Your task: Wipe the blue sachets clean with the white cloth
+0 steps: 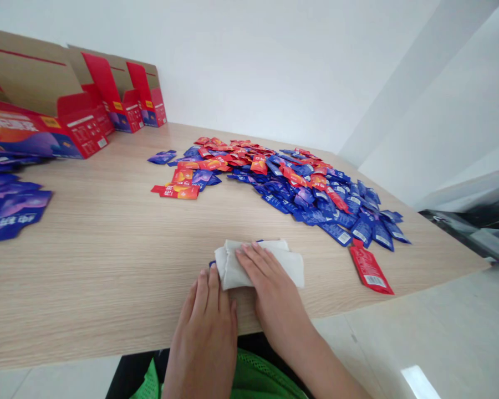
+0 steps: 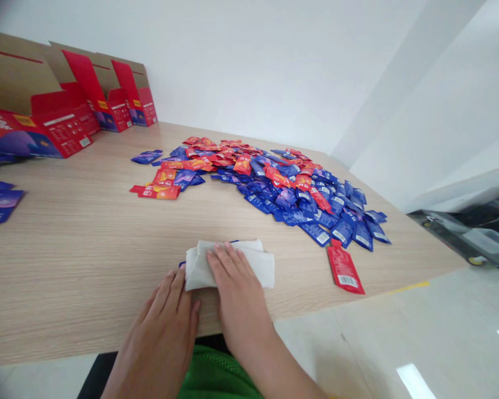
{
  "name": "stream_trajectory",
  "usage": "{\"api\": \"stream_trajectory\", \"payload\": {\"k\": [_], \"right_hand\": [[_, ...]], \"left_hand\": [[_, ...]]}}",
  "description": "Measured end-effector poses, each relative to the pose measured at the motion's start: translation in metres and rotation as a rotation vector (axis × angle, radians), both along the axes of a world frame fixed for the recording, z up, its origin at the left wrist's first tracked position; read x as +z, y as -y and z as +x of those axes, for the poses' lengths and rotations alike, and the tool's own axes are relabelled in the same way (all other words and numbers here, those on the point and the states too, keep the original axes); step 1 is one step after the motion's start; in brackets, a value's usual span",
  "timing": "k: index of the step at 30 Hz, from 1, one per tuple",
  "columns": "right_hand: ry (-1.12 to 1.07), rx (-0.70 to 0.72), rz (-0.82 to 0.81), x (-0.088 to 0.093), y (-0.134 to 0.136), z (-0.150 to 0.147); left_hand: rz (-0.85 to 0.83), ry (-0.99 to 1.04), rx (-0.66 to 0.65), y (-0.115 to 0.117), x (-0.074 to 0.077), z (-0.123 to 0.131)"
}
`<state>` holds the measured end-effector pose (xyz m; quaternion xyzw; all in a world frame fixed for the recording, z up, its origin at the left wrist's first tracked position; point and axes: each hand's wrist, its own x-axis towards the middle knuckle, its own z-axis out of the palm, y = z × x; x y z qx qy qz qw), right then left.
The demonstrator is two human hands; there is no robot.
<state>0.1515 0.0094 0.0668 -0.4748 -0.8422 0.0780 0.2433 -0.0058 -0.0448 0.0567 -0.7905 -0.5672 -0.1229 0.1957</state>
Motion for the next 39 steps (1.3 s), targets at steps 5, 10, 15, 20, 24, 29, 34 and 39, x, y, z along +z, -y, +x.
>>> {"api": "stream_trajectory", "payload": {"k": [5,10,15,20,24,29,34,39], "right_hand": [[0.018,-0.241,0.03,0.003,-0.005,0.054],[-0.132,-0.256,0.047,0.017,0.002,0.04],[-0.075,0.0,-0.01,0.014,0.006,-0.012],[-0.013,-0.062,0.025,0.0,-0.001,0.004],[0.027,-0.242,0.062,0.002,-0.008,0.044],[-0.067,-0.199,0.05,0.015,-0.004,0.04],[-0.094,0.069,0.012,0.018,0.004,-0.008],[-0.006,0.075,-0.009,0.006,-0.005,-0.007]], "left_hand": [[0.083,-0.086,0.018,-0.002,0.0,0.0],[0.102,-0.103,0.023,-0.002,0.0,0.001],[0.028,-0.027,-0.008,-0.002,0.002,-0.001],[0.071,-0.048,-0.01,-0.002,0.001,0.0],[0.033,-0.063,0.041,-0.001,-0.002,0.004],[0.071,-0.091,0.057,-0.001,-0.004,0.006],[0.053,-0.034,0.04,-0.002,-0.003,0.005],[0.032,-0.074,0.031,-0.002,0.001,0.005]]}}
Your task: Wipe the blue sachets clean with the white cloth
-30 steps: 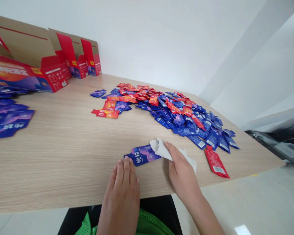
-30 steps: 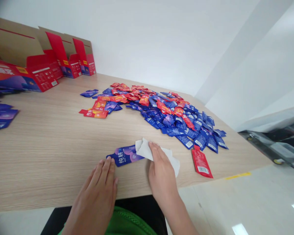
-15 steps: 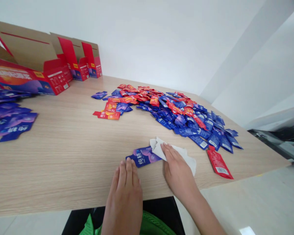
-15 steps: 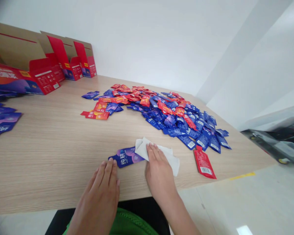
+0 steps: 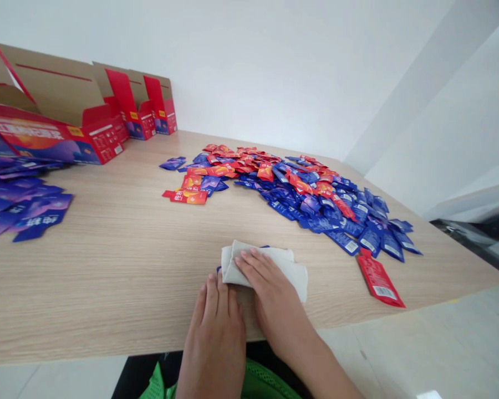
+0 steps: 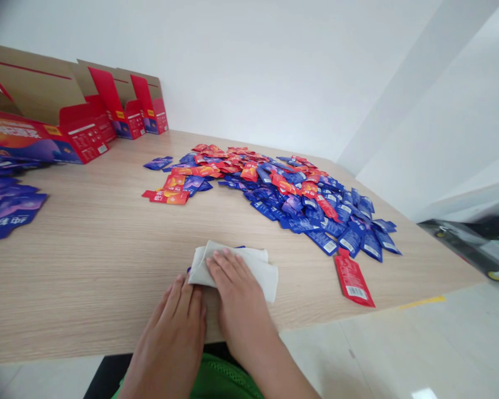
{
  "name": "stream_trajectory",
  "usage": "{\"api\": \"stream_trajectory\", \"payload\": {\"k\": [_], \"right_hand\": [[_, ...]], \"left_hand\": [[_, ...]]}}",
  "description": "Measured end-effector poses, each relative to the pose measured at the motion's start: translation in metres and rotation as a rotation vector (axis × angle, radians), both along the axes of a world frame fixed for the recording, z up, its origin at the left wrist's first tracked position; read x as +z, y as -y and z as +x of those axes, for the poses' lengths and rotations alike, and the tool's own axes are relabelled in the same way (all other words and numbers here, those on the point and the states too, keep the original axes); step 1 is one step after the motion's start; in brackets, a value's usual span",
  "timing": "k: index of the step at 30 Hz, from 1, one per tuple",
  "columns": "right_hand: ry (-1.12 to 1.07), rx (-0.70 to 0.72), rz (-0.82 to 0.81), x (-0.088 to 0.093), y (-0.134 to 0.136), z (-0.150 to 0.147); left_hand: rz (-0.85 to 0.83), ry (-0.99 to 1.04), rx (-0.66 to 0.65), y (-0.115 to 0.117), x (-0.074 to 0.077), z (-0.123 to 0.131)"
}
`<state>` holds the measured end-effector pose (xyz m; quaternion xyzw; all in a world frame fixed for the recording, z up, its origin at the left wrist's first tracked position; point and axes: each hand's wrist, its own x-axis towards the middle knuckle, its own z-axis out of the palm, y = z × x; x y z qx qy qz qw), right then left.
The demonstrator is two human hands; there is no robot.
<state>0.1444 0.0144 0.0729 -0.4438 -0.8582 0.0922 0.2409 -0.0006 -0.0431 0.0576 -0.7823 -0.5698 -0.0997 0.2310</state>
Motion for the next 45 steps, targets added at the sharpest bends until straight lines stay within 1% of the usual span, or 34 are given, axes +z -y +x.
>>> {"api": "stream_trajectory", "payload": {"k": [2,5,7,8,10,12,14,16,17,19,24,26,28,29,31,34,36,37,39,43,45], "right_hand": [[0.006,-0.09,0.01,-0.002,-0.006,0.018],[0.006,-0.266,0.015,0.0,-0.013,0.047],[-0.018,-0.323,0.021,0.004,-0.012,0.055],[-0.041,-0.312,0.032,0.006,-0.01,0.054],[-0.09,-0.224,0.043,0.009,-0.002,0.04],[-0.1,-0.097,0.024,0.009,0.006,0.017],[-0.073,0.0,0.01,0.006,0.012,-0.004],[-0.027,0.037,0.009,0.0,0.013,-0.014],[-0.004,0.033,0.01,-0.002,0.012,-0.013],[0.024,-0.023,0.011,-0.006,0.008,0.003],[0.06,-0.262,0.003,-0.005,-0.001,0.065],[0.04,-0.327,0.012,-0.001,-0.002,0.075],[-0.033,-0.322,0.036,0.002,0.0,0.067],[-0.076,-0.286,0.044,0.003,0.001,0.056],[-0.13,-0.166,0.044,0.003,0.005,0.03],[-0.099,0.006,0.024,-0.003,0.008,-0.006],[-0.051,0.051,0.026,-0.007,0.008,-0.013],[-0.029,0.047,0.026,-0.009,0.007,-0.011],[0.002,-0.001,0.021,-0.01,0.005,0.007],[0.047,-0.173,-0.004,-0.007,-0.001,0.06],[0.075,-0.263,-0.011,-0.005,-0.004,0.079]], "left_hand": [[0.024,-0.026,0.018,0.001,0.001,0.0],[0.037,-0.041,0.024,0.001,0.0,-0.001],[0.039,-0.009,0.022,0.001,-0.002,0.0],[0.033,0.014,0.019,0.001,-0.003,0.0],[0.008,0.067,0.027,0.001,-0.005,0.002],[-0.015,0.123,0.04,0.001,-0.008,0.003],[-0.024,0.157,0.045,0.001,-0.009,0.004],[-0.019,0.151,0.03,0.001,-0.009,0.004],[-0.009,0.139,0.018,0.001,-0.009,0.004],[0.023,0.12,0.008,0.0,-0.007,0.003],[0.046,0.085,0.051,0.001,-0.006,0.005],[0.05,0.08,0.047,0.001,-0.006,0.005],[0.054,0.071,0.036,0.001,-0.006,0.004],[0.056,0.064,0.031,0.0,-0.006,0.004],[0.054,0.055,0.031,0.0,-0.005,0.003],[0.063,0.063,0.04,-0.002,-0.004,0.002],[0.062,0.058,0.023,-0.002,-0.004,0.001],[0.061,0.054,0.013,-0.003,-0.004,0.001],[0.068,0.051,0.01,-0.002,-0.004,0.001],[0.079,0.071,0.035,-0.001,-0.003,0.002],[0.077,0.085,0.041,0.0,-0.002,0.003]]}}
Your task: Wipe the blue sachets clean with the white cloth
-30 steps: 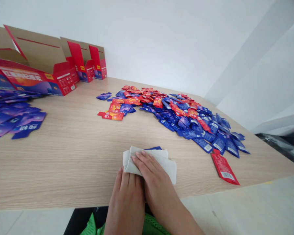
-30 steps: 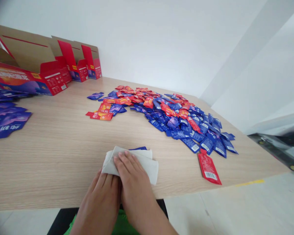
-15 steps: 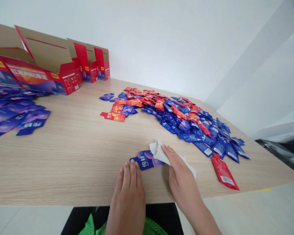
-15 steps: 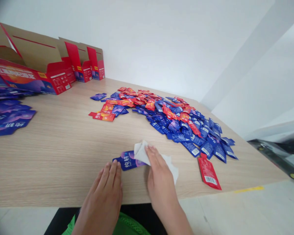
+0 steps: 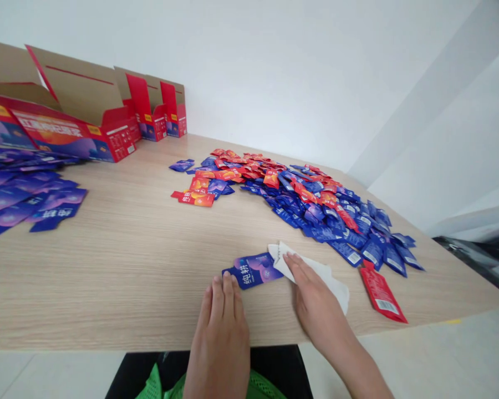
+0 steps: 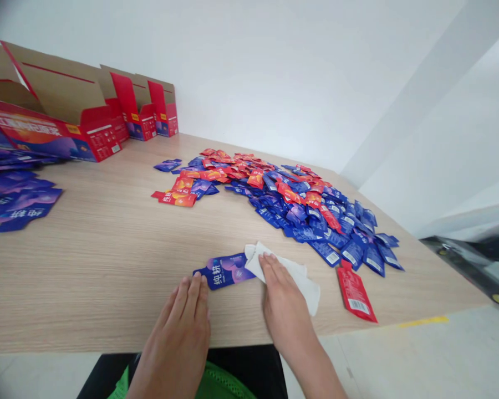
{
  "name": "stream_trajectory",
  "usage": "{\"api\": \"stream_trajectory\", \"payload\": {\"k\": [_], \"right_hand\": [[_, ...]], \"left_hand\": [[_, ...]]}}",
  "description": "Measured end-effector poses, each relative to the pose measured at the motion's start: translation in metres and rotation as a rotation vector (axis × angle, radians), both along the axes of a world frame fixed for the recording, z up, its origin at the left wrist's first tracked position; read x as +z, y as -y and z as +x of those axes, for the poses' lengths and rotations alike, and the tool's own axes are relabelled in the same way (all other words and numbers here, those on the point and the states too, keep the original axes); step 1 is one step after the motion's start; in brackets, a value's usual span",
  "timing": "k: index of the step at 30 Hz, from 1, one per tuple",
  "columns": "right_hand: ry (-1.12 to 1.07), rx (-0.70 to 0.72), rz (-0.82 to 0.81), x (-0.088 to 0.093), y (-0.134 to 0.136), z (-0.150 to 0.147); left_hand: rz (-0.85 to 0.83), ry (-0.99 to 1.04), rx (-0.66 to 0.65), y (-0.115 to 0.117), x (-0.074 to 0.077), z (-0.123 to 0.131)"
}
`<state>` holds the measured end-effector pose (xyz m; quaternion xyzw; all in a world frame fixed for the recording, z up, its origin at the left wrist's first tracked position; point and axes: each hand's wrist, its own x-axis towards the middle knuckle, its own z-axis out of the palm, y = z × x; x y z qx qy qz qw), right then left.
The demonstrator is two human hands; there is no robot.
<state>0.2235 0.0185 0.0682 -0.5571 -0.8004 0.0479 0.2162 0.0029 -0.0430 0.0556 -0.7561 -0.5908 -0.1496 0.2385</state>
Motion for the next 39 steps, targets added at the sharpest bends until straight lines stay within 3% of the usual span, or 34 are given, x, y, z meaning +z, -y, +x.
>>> {"api": "stream_trajectory", "payload": {"k": [2,4,8,11,13,18,20,23,29,31,37,39], "right_hand": [[-0.012,-0.057,0.027,0.002,-0.001,0.003],[-0.066,-0.028,0.077,0.003,0.001,-0.012],[-0.11,0.238,0.079,0.001,0.011,-0.067],[-0.075,0.324,0.054,-0.002,0.012,-0.086],[-0.06,0.288,0.029,-0.001,0.01,-0.075],[-0.008,0.013,0.02,0.004,0.001,-0.017],[-0.016,-0.05,0.032,0.007,0.0,-0.007],[-0.129,-0.011,0.089,0.011,0.004,-0.021],[-0.109,0.295,0.037,0.008,0.011,-0.073],[-0.092,0.269,0.025,0.005,0.008,-0.067],[-0.038,-0.006,0.007,0.003,-0.002,-0.005],[-0.044,-0.043,0.033,0.006,-0.002,-0.001]], "left_hand": [[0.003,0.019,0.002,0.0,0.0,0.0],[0.01,0.026,-0.007,-0.001,-0.001,0.0],[0.004,0.03,-0.03,-0.002,-0.004,-0.003],[-0.019,-0.018,-0.058,-0.002,-0.002,-0.006],[-0.029,-0.067,-0.07,-0.001,0.0,-0.006],[-0.039,-0.048,-0.029,0.0,0.0,-0.003],[-0.046,-0.036,-0.015,0.0,0.0,-0.002],[-0.054,-0.047,-0.006,-0.001,0.0,-0.001],[-0.041,-0.077,-0.014,-0.001,0.004,-0.003],[-0.045,-0.077,-0.023,-0.001,0.004,-0.003],[-0.062,-0.072,-0.005,0.001,0.005,-0.002],[-0.057,-0.065,-0.013,0.0,0.005,-0.001]]}}
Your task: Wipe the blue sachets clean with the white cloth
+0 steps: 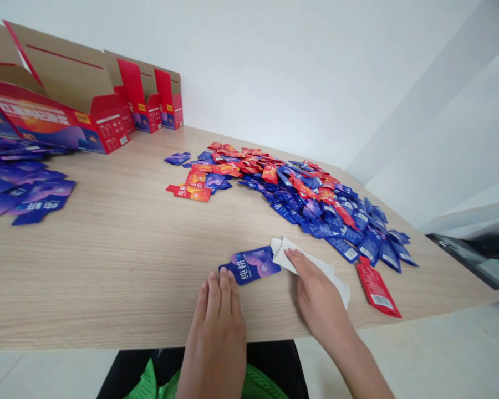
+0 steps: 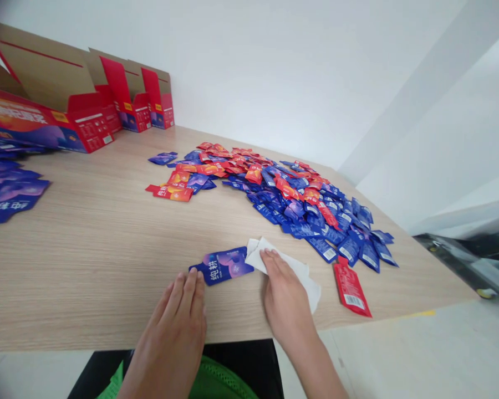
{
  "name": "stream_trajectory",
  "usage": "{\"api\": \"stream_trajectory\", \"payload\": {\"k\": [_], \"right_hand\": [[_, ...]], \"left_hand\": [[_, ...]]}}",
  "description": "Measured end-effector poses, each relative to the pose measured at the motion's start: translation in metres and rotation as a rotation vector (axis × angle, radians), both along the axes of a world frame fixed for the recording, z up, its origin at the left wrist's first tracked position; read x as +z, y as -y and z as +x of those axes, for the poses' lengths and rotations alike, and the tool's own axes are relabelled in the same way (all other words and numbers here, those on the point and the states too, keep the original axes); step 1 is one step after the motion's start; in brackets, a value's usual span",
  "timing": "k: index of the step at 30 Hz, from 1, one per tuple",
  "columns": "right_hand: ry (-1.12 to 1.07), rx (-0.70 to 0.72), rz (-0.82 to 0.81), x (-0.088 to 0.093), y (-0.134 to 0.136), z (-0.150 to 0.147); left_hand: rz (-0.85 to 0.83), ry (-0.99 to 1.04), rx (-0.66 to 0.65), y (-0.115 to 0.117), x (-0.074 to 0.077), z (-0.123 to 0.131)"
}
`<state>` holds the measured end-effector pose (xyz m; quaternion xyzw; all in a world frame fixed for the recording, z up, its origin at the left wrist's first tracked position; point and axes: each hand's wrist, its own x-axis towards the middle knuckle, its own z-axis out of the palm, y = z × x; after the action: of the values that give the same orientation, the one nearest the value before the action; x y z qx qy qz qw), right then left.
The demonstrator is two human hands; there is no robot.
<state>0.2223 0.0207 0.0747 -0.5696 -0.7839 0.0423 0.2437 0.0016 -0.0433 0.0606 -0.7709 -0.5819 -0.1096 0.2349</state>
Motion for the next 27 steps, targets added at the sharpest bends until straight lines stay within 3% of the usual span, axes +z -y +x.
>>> {"api": "stream_trajectory", "payload": {"k": [4,7,9,12,17,20,23,27], "right_hand": [[-0.109,0.154,0.058,0.009,0.01,-0.034],[-0.078,0.368,-0.005,0.013,0.016,-0.065],[-0.044,0.419,-0.044,0.013,0.017,-0.072],[-0.019,0.331,-0.074,0.009,0.011,-0.056],[0.033,0.031,-0.042,0.001,-0.005,-0.002],[-0.041,-0.008,0.038,0.006,-0.005,0.0],[-0.133,0.15,0.076,0.015,0.005,-0.029],[-0.072,0.407,-0.052,0.016,0.013,-0.07]], "left_hand": [[0.017,0.006,-0.003,-0.001,-0.002,0.0],[0.026,0.02,-0.009,0.0,-0.004,0.001],[0.014,0.036,-0.011,0.0,-0.004,0.001],[-0.008,0.053,0.007,0.0,-0.005,0.002],[-0.018,0.05,0.018,0.0,-0.006,0.002],[-0.028,0.047,0.022,0.0,-0.006,0.001],[-0.027,0.048,0.015,0.0,-0.006,0.0],[-0.041,0.025,-0.022,0.0,-0.003,-0.001]]}}
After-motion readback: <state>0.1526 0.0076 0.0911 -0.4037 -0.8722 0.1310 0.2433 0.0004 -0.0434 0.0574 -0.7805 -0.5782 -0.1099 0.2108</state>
